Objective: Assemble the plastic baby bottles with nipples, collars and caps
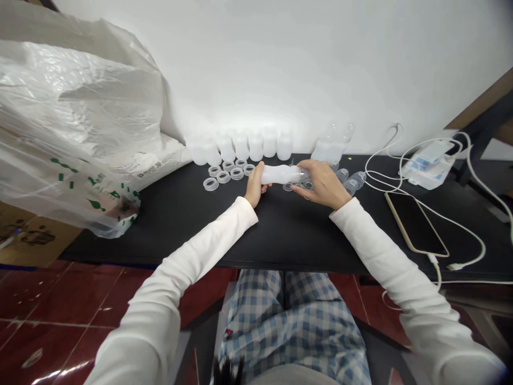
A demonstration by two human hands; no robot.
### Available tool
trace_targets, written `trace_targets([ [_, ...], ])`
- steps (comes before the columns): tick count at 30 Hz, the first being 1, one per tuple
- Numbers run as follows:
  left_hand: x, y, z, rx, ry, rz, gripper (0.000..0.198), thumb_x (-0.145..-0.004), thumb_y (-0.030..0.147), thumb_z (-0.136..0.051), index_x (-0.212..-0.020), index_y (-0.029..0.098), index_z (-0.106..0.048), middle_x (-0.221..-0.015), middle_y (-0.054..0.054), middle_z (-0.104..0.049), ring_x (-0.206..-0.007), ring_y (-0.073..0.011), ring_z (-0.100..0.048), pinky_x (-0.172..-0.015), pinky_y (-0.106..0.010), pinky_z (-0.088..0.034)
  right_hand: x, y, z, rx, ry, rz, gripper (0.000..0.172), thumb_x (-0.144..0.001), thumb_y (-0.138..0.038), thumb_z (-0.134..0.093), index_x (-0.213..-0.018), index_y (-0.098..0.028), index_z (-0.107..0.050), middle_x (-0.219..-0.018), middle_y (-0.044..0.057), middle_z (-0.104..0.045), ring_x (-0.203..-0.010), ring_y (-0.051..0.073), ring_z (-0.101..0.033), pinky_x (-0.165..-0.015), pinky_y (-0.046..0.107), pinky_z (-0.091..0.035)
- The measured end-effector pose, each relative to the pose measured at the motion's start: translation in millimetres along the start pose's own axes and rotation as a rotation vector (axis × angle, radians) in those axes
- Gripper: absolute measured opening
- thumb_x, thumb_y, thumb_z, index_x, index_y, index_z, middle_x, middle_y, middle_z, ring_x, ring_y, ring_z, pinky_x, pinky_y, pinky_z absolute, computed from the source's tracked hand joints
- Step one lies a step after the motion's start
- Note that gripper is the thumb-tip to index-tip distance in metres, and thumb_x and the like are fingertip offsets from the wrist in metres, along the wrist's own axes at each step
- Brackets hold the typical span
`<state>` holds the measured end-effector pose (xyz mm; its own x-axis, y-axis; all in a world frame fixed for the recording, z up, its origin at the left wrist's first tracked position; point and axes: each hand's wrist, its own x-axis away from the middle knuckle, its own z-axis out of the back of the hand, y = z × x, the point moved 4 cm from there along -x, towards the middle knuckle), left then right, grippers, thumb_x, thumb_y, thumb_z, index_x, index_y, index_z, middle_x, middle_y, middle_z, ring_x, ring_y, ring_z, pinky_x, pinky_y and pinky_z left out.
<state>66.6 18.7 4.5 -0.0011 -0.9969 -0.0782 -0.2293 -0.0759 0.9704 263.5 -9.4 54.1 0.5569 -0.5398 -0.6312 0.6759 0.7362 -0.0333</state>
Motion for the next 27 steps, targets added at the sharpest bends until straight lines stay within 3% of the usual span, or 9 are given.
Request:
trace_targets([
  [4,1,0,-0.3,-0.003,-0.013,-0.046,0.063,-0.083,0.084,-0.053,-0.074,0.021,-0.048,-0.049,0.004,-0.050,-0.036,-0.0054,-0.031,-0.040,-0.024,-0.018,1,0,1,0.022,0.006,-0.124,0.037,-0.106,-0.045,-0.036,-0.123,-0.019,-0.057,-0.091,0.010,-0.069,-0.081,0.029,-0.063,-0.085,0.046,-0.048],
  [7,0,-2,0.0,0.003,-0.006,-0.034,0.063,-0.084,0.083,-0.052,-0.073,0.021,-0.048,-0.049,0.003,-0.050,-0.036,-0.0056,-0.031,-0.039,-0.024,-0.017,0,2,3,-0.015,0.015,-0.162,0.034,-0.106,-0.047,-0.040,-0.120,-0.020,-0.057,-0.082,0.006,-0.066,-0.075,0.026,-0.061,-0.082,0.044,-0.048],
  [14,-5,-3,3.6,0.066,0.018,0.085,0.060,-0.090,0.078,-0.045,-0.077,0.020,-0.053,-0.053,0.003,-0.052,-0.037,-0.0051,-0.029,-0.038,-0.024,-0.016,0,9,10,-0.005,0.159,-0.073,0.033,-0.099,-0.052,-0.059,-0.117,-0.024,-0.057,-0.112,0.012,-0.068,-0.099,0.030,-0.065,-0.088,0.049,-0.051],
  [20,-8,0,6.1,0.228,0.001,0.138,0.054,-0.094,0.071,-0.042,-0.088,0.019,-0.057,-0.058,0.003,-0.054,-0.039,-0.0059,-0.030,-0.039,-0.023,-0.018,7,20,18,0.098,0.292,-0.080,0.029,-0.098,-0.047,-0.061,-0.118,-0.027,-0.057,-0.118,0.012,-0.063,-0.110,0.031,-0.063,-0.094,0.052,-0.051],
  [23,-11,-3,8.2,0.285,0.000,0.117,0.045,-0.091,0.063,-0.054,-0.102,0.019,-0.059,-0.074,0.000,-0.065,-0.050,-0.0073,-0.047,-0.044,-0.021,-0.030,12,26,18,0.144,0.343,-0.133,0.036,-0.096,-0.051,-0.062,-0.121,-0.025,-0.056,-0.119,0.013,-0.062,-0.112,0.031,-0.062,-0.097,0.052,-0.050],
  [27,-23,-11,17.5,0.188,0.056,0.040,0.038,-0.081,0.041,-0.073,-0.108,0.020,-0.055,-0.105,-0.005,-0.069,-0.087,-0.0131,-0.067,-0.071,-0.023,-0.050,18,30,13,0.230,0.398,-0.169,0.041,-0.096,-0.053,-0.061,-0.122,-0.022,-0.056,-0.117,0.013,-0.062,-0.111,0.031,-0.062,-0.095,0.049,-0.050],
])
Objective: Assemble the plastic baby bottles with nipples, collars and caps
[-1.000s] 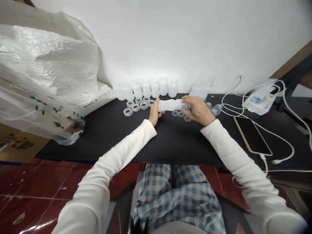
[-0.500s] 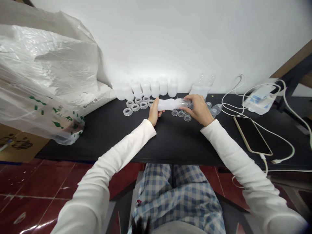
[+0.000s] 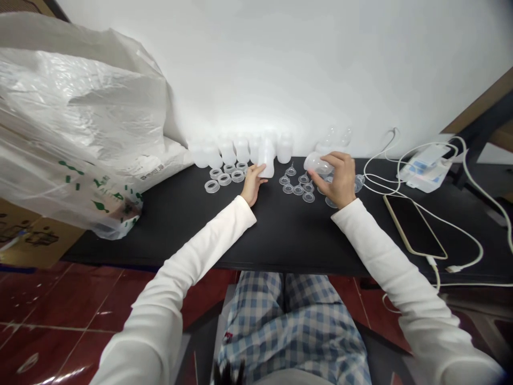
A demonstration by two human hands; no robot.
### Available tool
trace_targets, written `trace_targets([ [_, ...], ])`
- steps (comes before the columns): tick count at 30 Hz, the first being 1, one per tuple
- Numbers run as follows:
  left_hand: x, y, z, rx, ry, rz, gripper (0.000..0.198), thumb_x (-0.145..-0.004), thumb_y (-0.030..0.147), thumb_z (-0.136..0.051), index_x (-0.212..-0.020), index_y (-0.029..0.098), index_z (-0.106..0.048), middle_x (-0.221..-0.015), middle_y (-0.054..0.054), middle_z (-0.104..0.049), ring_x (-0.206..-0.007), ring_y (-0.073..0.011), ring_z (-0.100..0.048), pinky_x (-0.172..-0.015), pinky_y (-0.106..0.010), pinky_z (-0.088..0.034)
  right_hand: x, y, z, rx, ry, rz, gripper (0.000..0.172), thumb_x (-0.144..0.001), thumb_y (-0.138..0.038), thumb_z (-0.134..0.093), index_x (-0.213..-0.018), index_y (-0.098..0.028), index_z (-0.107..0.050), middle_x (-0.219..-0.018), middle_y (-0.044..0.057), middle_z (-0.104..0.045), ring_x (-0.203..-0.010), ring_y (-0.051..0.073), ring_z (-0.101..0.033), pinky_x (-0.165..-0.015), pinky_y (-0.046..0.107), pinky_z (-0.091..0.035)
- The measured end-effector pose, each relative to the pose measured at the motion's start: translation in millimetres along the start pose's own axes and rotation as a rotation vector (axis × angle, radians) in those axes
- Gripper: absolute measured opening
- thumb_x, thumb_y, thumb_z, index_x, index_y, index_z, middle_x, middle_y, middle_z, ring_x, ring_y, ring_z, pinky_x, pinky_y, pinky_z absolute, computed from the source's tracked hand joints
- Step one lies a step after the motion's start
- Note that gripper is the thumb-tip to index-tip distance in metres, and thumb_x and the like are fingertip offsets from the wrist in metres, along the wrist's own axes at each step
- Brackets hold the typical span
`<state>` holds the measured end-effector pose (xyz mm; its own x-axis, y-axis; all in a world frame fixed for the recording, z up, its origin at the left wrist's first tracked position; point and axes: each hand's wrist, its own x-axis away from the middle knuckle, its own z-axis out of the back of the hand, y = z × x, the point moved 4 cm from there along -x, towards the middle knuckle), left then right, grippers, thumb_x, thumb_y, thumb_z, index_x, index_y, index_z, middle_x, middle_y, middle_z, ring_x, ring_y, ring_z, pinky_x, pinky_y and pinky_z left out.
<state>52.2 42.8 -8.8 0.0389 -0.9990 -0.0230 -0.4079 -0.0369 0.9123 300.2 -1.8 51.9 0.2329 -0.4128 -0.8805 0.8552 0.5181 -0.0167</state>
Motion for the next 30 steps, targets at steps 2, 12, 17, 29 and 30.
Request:
trace_targets([
  [2,-8,-3,5.7,-0.143,0.030,-0.061,0.047,-0.075,0.032,-0.079,-0.111,0.021,-0.052,-0.118,-0.007,-0.068,-0.103,-0.0176,-0.068,-0.087,-0.028,-0.053,2,1,-1,0.036,0.027,-0.003,0.041,-0.096,-0.053,-0.060,-0.121,-0.022,-0.057,-0.115,0.013,-0.063,-0.109,0.030,-0.063,-0.094,0.049,-0.050],
  [12,-35,6,-2.2,-0.681,-0.025,-0.361,0.044,-0.079,0.025,-0.081,-0.114,0.021,-0.054,-0.127,-0.011,-0.066,-0.123,-0.0251,-0.062,-0.107,-0.040,-0.047,6,11,-1,0.052,0.088,-0.083,0.041,-0.094,-0.052,-0.060,-0.119,-0.020,-0.058,-0.111,0.014,-0.063,-0.107,0.032,-0.063,-0.092,0.049,-0.048],
  [17,-56,17,-37.8,-0.824,-0.070,-0.365,0.042,-0.081,0.026,-0.083,-0.114,0.019,-0.058,-0.123,-0.011,-0.066,-0.111,-0.0228,-0.062,-0.100,-0.038,-0.048,6,15,0,0.030,0.085,-0.117,0.038,-0.093,-0.048,-0.060,-0.117,-0.019,-0.058,-0.109,0.015,-0.063,-0.107,0.033,-0.063,-0.091,0.049,-0.047],
  [29,-80,8,-106.1,-1.174,-0.211,-0.174,0.043,-0.086,0.031,-0.079,-0.116,0.008,-0.059,-0.122,-0.020,-0.067,-0.116,-0.0286,-0.064,-0.100,-0.037,-0.047,5,16,3,0.084,0.103,-0.100,0.033,-0.092,-0.046,-0.060,-0.111,-0.019,-0.057,-0.102,0.011,-0.065,-0.099,0.030,-0.065,-0.087,0.047,-0.047],
  [30,-80,7,-108.3,-1.197,-0.215,-0.131,0.044,-0.087,0.032,-0.079,-0.117,0.007,-0.059,-0.124,-0.021,-0.067,-0.119,-0.0290,-0.064,-0.101,-0.036,-0.047,4,15,4,0.090,0.108,-0.091,0.033,-0.092,-0.046,-0.060,-0.111,-0.020,-0.057,-0.101,0.011,-0.065,-0.098,0.029,-0.065,-0.087,0.046,-0.047],
])
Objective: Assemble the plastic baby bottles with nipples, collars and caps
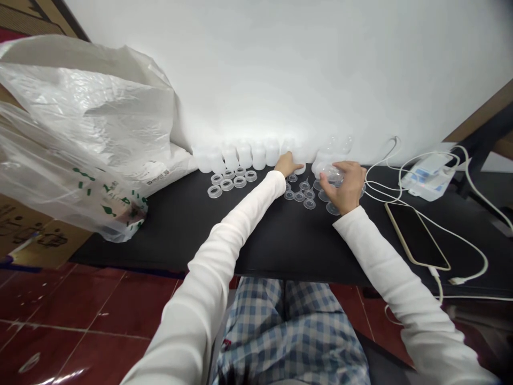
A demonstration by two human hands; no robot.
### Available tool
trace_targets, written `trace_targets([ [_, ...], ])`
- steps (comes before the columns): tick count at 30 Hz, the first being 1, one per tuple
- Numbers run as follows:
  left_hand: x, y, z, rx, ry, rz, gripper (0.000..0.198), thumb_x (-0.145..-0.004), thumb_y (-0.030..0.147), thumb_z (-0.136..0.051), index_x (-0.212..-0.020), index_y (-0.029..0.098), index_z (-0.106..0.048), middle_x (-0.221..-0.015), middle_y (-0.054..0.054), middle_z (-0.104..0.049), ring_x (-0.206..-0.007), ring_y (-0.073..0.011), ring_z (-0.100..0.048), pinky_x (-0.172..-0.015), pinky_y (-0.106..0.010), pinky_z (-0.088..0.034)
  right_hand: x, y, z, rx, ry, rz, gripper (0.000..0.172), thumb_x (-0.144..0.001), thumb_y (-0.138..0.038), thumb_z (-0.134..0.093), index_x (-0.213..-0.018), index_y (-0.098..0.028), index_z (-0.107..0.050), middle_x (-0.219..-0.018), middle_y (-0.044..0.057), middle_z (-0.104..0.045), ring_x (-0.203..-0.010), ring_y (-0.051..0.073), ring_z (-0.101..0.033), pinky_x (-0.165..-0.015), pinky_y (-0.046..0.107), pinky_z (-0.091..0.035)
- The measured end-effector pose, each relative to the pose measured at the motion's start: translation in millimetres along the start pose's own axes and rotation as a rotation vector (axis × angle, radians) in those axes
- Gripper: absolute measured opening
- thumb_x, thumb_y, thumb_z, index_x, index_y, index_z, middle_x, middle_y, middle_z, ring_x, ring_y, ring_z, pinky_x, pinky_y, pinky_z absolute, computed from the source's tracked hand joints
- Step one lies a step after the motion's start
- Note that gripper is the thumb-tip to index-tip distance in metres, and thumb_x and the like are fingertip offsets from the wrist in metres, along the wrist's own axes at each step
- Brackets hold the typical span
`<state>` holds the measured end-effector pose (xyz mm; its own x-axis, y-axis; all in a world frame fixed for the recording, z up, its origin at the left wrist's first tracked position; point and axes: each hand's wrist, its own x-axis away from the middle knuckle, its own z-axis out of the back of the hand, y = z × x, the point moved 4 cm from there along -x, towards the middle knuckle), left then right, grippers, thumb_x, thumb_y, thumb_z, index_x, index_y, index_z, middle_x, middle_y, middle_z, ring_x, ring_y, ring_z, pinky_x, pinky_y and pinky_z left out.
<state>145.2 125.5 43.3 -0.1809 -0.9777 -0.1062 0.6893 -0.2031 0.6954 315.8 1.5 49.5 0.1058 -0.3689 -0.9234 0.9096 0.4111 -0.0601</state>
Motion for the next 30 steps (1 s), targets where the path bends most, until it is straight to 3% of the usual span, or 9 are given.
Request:
trace_targets([
  [5,-2,9,-4.2,-0.043,-0.014,0.090,0.044,-0.091,0.034,-0.075,-0.122,0.006,-0.059,-0.134,-0.021,-0.065,-0.127,-0.0286,-0.062,-0.103,-0.034,-0.046,-1,-4,1,-0.006,0.026,0.048,0.029,-0.092,-0.042,-0.061,-0.111,-0.020,-0.056,-0.098,0.008,-0.066,-0.093,0.027,-0.065,-0.085,0.044,-0.047],
  [11,-4,11,-8.4,-0.098,0.012,0.080,0.048,-0.089,0.031,-0.077,-0.126,0.006,-0.059,-0.137,-0.024,-0.063,-0.129,-0.0322,-0.062,-0.106,-0.035,-0.045,-1,-4,-1,-0.021,-0.052,-0.005,0.031,-0.091,-0.043,-0.060,-0.110,-0.019,-0.057,-0.099,0.010,-0.066,-0.096,0.029,-0.066,-0.086,0.046,-0.047],
  [16,1,-9,-1.8,0.014,0.061,0.038,0.036,-0.095,0.047,-0.065,-0.088,0.011,-0.067,-0.103,-0.023,-0.072,-0.110,-0.0372,-0.068,-0.099,-0.045,-0.049,-2,-6,-3,-0.027,-0.111,-0.058,0.030,-0.091,-0.044,-0.059,-0.109,-0.020,-0.057,-0.099,0.010,-0.067,-0.096,0.029,-0.066,-0.087,0.047,-0.047],
  [19,12,-30,3.0,0.118,0.085,0.000,0.042,-0.103,0.045,-0.049,-0.076,0.017,-0.065,-0.084,-0.014,-0.072,-0.093,-0.0282,-0.070,-0.093,-0.041,-0.051,-2,-10,-4,-0.028,-0.135,-0.075,0.029,-0.090,-0.043,-0.060,-0.109,-0.021,-0.056,-0.100,0.010,-0.067,-0.095,0.029,-0.065,-0.087,0.047,-0.047],
  [23,25,-52,-7.0,0.422,-0.112,0.007,0.041,-0.105,0.039,-0.045,-0.084,0.015,-0.070,-0.083,-0.008,-0.073,-0.074,-0.0158,-0.065,-0.080,-0.029,-0.053,-2,-14,-7,-0.029,-0.166,-0.066,0.029,-0.091,-0.044,-0.059,-0.108,-0.021,-0.056,-0.098,0.009,-0.068,-0.092,0.028,-0.065,-0.084,0.044,-0.046],
  [30,37,-62,-15.0,0.528,-0.078,-0.030,0.029,-0.101,0.027,-0.047,-0.101,0.015,-0.074,-0.100,-0.007,-0.076,-0.084,-0.0122,-0.067,-0.083,-0.024,-0.051,2,-21,-13,-0.043,-0.230,-0.038,0.028,-0.093,-0.043,-0.057,-0.107,-0.020,-0.056,-0.099,0.010,-0.068,-0.094,0.028,-0.064,-0.086,0.044,-0.045],
])
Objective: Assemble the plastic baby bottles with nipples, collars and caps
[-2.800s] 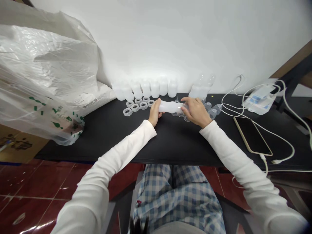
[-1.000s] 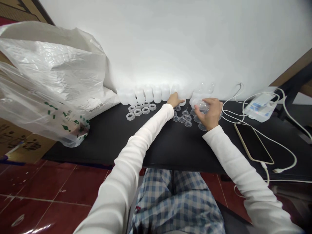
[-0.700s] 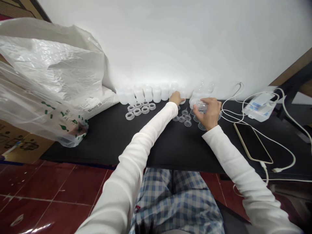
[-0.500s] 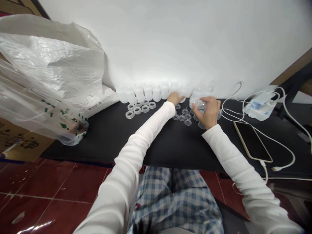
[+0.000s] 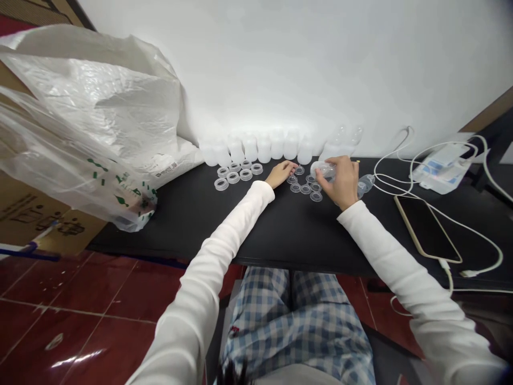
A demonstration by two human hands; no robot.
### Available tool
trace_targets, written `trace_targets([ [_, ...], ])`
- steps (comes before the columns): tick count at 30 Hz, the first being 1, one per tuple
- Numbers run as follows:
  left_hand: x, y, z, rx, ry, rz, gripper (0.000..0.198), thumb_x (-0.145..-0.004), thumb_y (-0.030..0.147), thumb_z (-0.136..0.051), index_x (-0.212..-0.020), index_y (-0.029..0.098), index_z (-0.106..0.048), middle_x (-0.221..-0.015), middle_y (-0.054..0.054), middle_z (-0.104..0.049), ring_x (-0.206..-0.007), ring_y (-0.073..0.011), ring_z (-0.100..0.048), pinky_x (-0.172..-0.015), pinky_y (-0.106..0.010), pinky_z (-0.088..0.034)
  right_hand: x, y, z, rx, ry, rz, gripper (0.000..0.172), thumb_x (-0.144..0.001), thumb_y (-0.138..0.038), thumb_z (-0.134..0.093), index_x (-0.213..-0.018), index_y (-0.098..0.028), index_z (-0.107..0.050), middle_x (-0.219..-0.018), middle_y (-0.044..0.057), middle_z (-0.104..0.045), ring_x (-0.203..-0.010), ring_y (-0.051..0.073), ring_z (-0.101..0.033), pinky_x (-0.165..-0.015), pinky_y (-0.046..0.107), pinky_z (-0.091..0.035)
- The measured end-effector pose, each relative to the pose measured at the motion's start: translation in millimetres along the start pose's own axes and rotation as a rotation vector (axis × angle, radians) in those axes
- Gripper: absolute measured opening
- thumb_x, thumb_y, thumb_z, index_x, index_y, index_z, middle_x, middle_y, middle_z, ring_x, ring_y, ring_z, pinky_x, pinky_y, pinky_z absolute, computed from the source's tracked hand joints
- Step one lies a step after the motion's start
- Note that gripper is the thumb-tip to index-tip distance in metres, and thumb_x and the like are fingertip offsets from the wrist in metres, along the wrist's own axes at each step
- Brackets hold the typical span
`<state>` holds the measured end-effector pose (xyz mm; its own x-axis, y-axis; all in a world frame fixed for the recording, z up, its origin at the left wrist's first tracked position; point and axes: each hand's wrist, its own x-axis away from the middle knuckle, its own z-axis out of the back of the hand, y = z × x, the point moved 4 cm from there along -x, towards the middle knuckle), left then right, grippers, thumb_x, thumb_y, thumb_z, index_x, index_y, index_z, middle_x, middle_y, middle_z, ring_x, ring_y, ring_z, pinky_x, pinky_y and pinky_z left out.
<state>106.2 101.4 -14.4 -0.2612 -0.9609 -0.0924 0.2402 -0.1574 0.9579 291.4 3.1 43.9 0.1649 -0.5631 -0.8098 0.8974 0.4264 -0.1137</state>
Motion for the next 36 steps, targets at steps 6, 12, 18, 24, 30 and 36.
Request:
trace_targets([
  [6,1,6,-7.1,-0.016,-0.031,0.026,0.037,-0.105,0.035,-0.041,-0.105,0.016,-0.073,-0.112,-0.008,-0.077,-0.091,-0.0149,-0.068,-0.086,-0.025,-0.051,3,-4,-5,0.007,-0.029,0.014,0.026,-0.092,-0.040,-0.058,-0.108,-0.019,-0.057,-0.099,0.011,-0.067,-0.095,0.029,-0.064,-0.087,0.045,-0.045],
  [12,6,11,-8.3,-0.035,-0.099,-0.070,0.050,-0.107,0.040,-0.034,-0.097,0.016,-0.076,-0.106,-0.008,-0.079,-0.099,-0.0167,-0.068,-0.095,-0.027,-0.050,2,0,-2,-0.014,-0.009,0.003,0.025,-0.091,-0.038,-0.059,-0.108,-0.020,-0.057,-0.099,0.009,-0.066,-0.094,0.028,-0.063,-0.088,0.044,-0.045],
  [18,15,9,-7.0,-0.087,-0.023,-0.095,0.046,-0.107,0.038,-0.034,-0.097,0.018,-0.074,-0.100,-0.005,-0.076,-0.098,-0.0159,-0.068,-0.096,-0.027,-0.049,2,0,-1,-0.015,0.005,0.000,0.024,-0.090,-0.038,-0.059,-0.106,-0.020,-0.058,-0.099,0.009,-0.067,-0.093,0.027,-0.063,-0.087,0.044,-0.045],
  [24,32,2,6.1,-0.027,0.137,-0.077,0.024,-0.092,0.008,-0.045,-0.096,0.016,-0.067,-0.109,-0.008,-0.073,-0.097,-0.0147,-0.068,-0.097,-0.031,-0.053,3,0,-1,-0.007,0.009,0.015,0.024,-0.091,-0.038,-0.057,-0.106,-0.019,-0.059,-0.099,0.010,-0.067,-0.093,0.028,-0.064,-0.088,0.045,-0.045],
  [30,45,0,12.4,-0.159,0.089,-0.134,0.024,-0.080,0.000,-0.053,-0.093,0.016,-0.067,-0.090,-0.003,-0.071,-0.082,-0.0126,-0.065,-0.089,-0.030,-0.054,2,-1,-2,-0.026,-0.008,-0.013,0.023,-0.090,-0.037,-0.058,-0.106,-0.020,-0.057,-0.099,0.009,-0.066,-0.094,0.028,-0.063,-0.090,0.045,-0.045],
  [36,41,-1,7.9,0.053,-0.025,-0.082,0.035,-0.080,-0.003,-0.047,-0.101,0.014,-0.068,-0.095,-0.007,-0.076,-0.082,-0.0119,-0.070,-0.088,-0.030,-0.056,4,-4,-4,-0.007,-0.027,-0.014,0.022,-0.091,-0.037,-0.057,-0.106,-0.021,-0.057,-0.099,0.009,-0.067,-0.094,0.028,-0.064,-0.089,0.045,-0.045],
])
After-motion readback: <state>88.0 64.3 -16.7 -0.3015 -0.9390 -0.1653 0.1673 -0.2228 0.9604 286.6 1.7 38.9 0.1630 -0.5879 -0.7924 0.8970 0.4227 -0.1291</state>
